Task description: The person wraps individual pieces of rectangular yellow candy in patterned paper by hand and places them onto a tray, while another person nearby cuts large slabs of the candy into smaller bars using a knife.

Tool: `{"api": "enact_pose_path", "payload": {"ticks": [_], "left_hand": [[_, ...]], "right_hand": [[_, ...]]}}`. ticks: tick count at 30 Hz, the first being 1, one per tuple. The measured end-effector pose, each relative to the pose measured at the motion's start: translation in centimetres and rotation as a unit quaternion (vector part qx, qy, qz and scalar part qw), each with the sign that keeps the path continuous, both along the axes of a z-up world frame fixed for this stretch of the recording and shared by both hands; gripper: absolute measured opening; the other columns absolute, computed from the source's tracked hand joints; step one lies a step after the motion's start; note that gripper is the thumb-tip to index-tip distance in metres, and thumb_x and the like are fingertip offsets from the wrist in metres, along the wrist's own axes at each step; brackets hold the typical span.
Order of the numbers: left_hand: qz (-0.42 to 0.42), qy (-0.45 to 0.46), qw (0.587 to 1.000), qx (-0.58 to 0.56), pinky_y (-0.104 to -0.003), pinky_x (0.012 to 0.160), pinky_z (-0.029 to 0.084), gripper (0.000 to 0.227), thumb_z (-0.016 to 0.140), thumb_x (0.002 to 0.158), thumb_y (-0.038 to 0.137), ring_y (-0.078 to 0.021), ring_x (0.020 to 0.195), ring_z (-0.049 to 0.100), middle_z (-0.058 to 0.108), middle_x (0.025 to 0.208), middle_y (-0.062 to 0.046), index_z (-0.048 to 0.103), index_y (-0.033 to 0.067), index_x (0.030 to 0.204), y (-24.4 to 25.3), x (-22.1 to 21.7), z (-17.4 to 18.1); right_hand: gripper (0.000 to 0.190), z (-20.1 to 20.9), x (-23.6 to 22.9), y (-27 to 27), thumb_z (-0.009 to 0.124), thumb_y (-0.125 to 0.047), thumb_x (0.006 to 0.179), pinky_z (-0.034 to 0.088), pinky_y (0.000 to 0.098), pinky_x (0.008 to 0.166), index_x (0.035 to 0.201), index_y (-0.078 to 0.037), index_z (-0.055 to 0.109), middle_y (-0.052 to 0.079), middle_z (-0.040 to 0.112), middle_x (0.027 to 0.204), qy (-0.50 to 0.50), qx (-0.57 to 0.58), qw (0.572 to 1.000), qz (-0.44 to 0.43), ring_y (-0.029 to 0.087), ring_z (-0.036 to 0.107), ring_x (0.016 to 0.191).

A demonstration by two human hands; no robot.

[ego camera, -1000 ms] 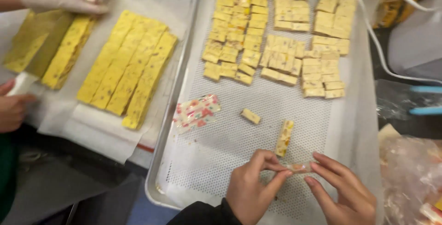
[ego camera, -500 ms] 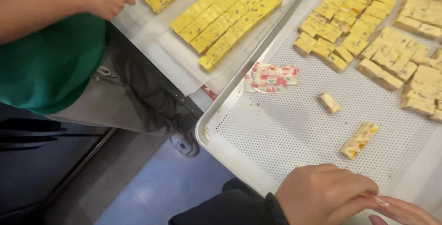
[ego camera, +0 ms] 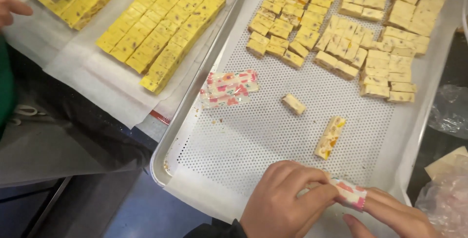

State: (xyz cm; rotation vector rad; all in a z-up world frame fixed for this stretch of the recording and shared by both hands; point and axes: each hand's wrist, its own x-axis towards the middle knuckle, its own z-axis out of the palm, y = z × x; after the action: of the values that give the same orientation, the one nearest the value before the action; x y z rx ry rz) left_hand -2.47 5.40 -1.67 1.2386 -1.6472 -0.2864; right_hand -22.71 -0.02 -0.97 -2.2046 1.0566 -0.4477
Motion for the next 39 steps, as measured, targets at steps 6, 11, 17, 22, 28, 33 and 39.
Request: {"api": "enact_pose_path", "payload": {"ticks": [6, 11, 17, 22, 28, 33, 39], "left_hand": [[-0.014, -0.017, 0.999, 0.05, -0.036, 0.073, 0.04, 0.007, 0.059, 0.1, 0.014, -0.0237, 0.08, 0.055, 0.064, 0.095, -0.004, 0.061, 0.0074, 0.099, 0.4, 1.1, -0.3], [-0.009, -0.015, 0.996, 0.086, -0.037, 0.075, 0.04, 0.01, 0.063, 0.096, 0.016, -0.0237, 0.085, 0.055, 0.059, 0.097, -0.006, 0.062, 0.0075, 0.101, 0.7, 1.9, -0.7], [0.069, -0.027, 0.996, 0.054, -0.033, 0.075, 0.036, 0.002, 0.069, 0.092, 0.013, -0.0175, 0.078, 0.055, 0.064, 0.088, 0.006, 0.066, 0.0132, 0.092, 0.9, 2.9, -0.7], [0.183, -0.039, 0.98, 0.065, -0.032, 0.075, 0.036, 0.004, 0.072, 0.088, 0.021, -0.0155, 0.076, 0.055, 0.066, 0.084, 0.007, 0.071, 0.0176, 0.091, 1.0, 3.7, -1.7], [0.221, 0.035, 0.971, 0.084, -0.034, 0.082, 0.045, 0.01, 0.078, 0.081, 0.018, -0.0205, 0.088, 0.059, 0.064, 0.092, -0.001, 0.069, 0.0129, 0.083, 1.2, 3.4, -2.2], [0.162, 0.089, 0.978, 0.1, -0.037, 0.083, 0.054, 0.01, 0.073, 0.086, 0.011, -0.0245, 0.093, 0.069, 0.072, 0.098, -0.009, 0.065, 0.0068, 0.083, 1.8, 2.4, -2.7], [0.152, 0.108, 0.979, 0.081, -0.034, 0.075, 0.056, 0.015, 0.076, 0.084, 0.011, -0.0216, 0.085, 0.072, 0.073, 0.092, -0.009, 0.062, 0.0053, 0.081, 1.4, 1.7, -2.5]], "right_hand": [[0.042, -0.2, 0.6, -0.8, 0.075, -0.01, 0.069, 0.056, 0.0211, 0.083, 0.111, -0.016, 0.075, -0.002, 0.082, 0.099, -0.019, 0.048, 0.998, 0.025, 0.008, 0.079, 0.088], [0.044, -0.1, 1.4, -2.6, 0.071, -0.009, 0.076, 0.055, 0.0239, 0.075, 0.12, -0.013, 0.067, -0.003, 0.077, 0.107, -0.037, 0.023, 0.984, 0.171, 0.011, 0.071, 0.081], [0.045, 1.0, 3.1, -5.0, 0.066, -0.013, 0.08, 0.056, 0.0274, 0.082, 0.122, -0.026, 0.071, -0.01, 0.081, 0.115, 0.04, 0.106, 0.97, 0.215, 0.009, 0.078, 0.095], [0.029, 2.8, 6.8, -7.9, 0.068, -0.023, 0.08, 0.054, 0.0252, 0.089, 0.106, -0.02, 0.081, -0.006, 0.085, 0.104, 0.098, 0.212, 0.971, 0.05, 0.008, 0.077, 0.095], [0.042, -0.6, 11.4, -10.7, 0.07, -0.039, 0.08, 0.046, 0.0381, 0.08, 0.114, -0.014, 0.067, 0.001, 0.065, 0.11, 0.193, 0.061, 0.978, -0.041, 0.021, 0.063, 0.095], [0.026, 1.0, 11.4, -11.0, 0.068, -0.029, 0.085, 0.039, 0.0466, 0.093, 0.104, -0.011, 0.067, 0.003, 0.064, 0.1, 0.181, -0.043, 0.979, 0.079, 0.023, 0.061, 0.093], [0.04, 4.3, 4.5, -7.5, 0.076, -0.024, 0.069, 0.049, 0.0309, 0.072, 0.107, -0.012, 0.076, 0.003, 0.077, 0.088, 0.132, 0.003, 0.991, -0.029, 0.016, 0.066, 0.079]]}}
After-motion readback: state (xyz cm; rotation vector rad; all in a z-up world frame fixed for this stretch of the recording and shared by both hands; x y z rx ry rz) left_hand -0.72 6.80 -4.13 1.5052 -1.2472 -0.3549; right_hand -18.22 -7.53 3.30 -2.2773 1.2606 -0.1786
